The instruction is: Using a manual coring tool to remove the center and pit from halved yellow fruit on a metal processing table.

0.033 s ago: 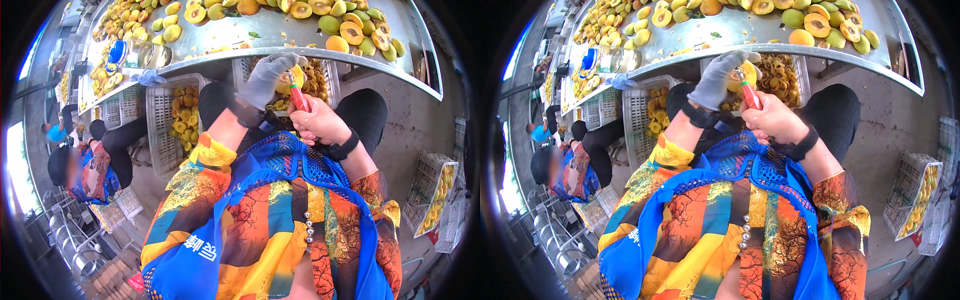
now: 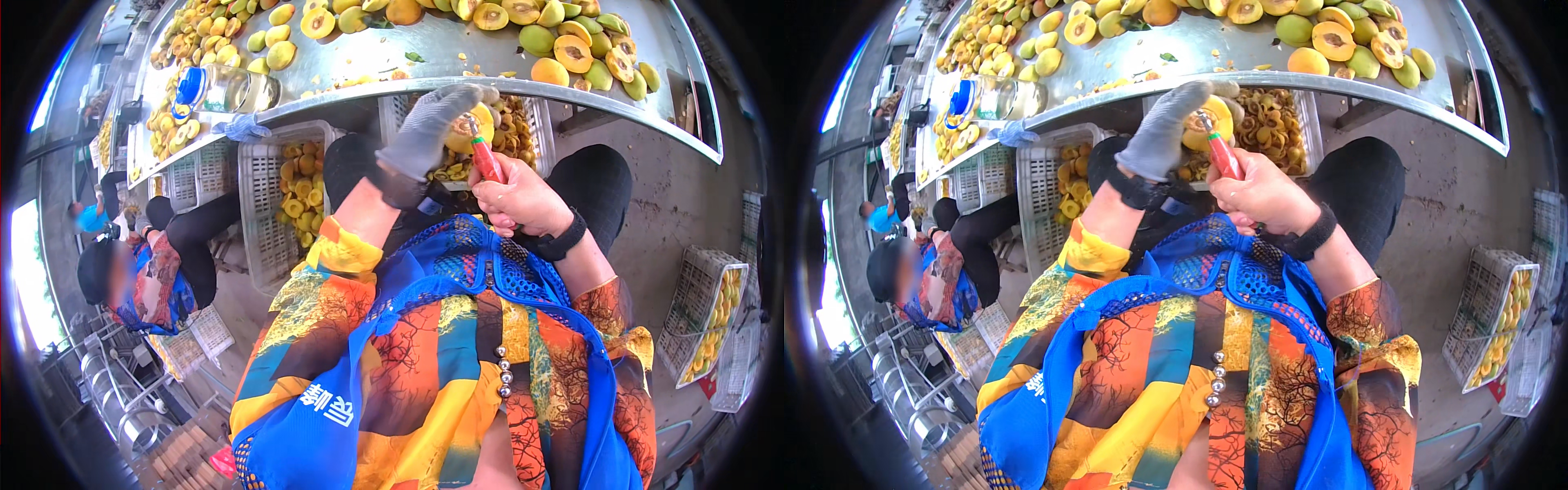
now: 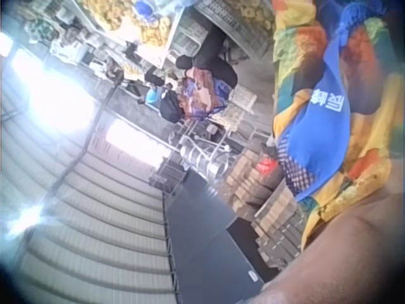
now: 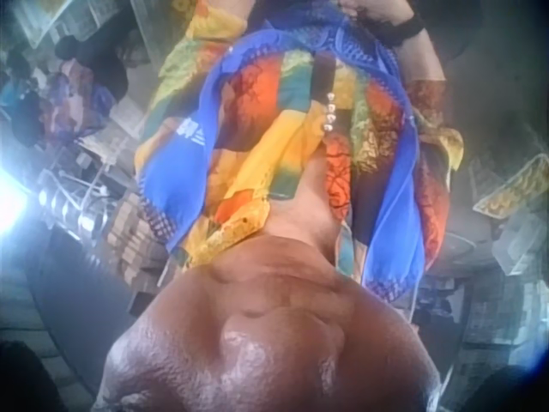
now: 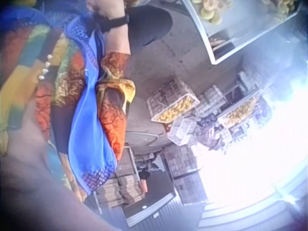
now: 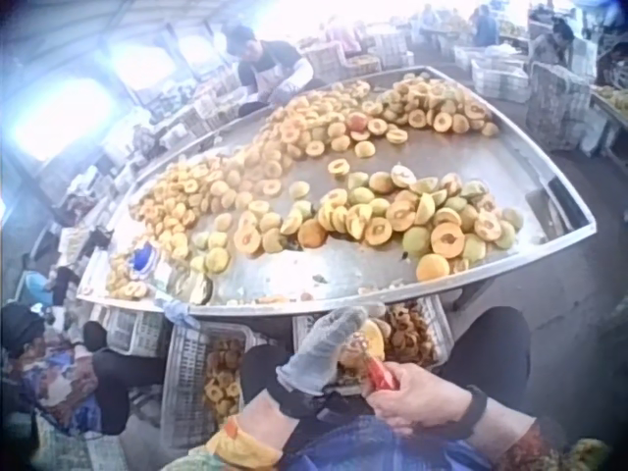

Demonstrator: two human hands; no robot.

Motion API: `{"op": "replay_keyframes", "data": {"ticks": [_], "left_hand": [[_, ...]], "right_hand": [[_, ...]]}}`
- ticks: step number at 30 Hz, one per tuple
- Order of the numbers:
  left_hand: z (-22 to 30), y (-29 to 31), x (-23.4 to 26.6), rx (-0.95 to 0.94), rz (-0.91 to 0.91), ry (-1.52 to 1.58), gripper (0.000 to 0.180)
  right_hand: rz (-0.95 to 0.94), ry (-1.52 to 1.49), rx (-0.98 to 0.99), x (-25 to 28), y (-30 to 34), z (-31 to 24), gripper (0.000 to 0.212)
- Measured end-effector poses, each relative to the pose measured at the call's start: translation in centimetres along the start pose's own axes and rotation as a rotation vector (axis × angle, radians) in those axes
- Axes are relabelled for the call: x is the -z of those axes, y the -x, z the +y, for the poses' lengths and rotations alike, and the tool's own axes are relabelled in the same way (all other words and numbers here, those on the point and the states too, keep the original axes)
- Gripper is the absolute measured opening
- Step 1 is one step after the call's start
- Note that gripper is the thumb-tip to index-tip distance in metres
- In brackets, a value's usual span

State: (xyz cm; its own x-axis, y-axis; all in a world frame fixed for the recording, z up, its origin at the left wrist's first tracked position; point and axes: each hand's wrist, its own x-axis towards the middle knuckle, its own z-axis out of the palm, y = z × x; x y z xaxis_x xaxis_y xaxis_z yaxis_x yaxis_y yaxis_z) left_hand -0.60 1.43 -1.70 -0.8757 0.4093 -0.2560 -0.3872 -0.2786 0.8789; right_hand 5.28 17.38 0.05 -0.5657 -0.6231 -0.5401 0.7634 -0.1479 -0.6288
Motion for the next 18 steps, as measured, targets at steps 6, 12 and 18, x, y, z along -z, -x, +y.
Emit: {"op": "replay_keyframes", "data": {"ticks": [6,12,18], "left_hand": [[0.6,0.9,-0.7,-0.123,0.209,-0.140,0.036],[-0.6,0.6,-1.7,-0.271,0.424,-0.214,0.032],[-0.8,0.5,0.0,0.226,0.177,0.268,0.031]], "right_hand": [[-0.013,0.192,0.138,-0.7,-0.6,-0.1,0.010],[-0.053,0.007,0.000,-1.5,0.1,-0.3,0.014],[0.055,0.140,0.014,-2.2,0.0,1.2,0.013]]}}
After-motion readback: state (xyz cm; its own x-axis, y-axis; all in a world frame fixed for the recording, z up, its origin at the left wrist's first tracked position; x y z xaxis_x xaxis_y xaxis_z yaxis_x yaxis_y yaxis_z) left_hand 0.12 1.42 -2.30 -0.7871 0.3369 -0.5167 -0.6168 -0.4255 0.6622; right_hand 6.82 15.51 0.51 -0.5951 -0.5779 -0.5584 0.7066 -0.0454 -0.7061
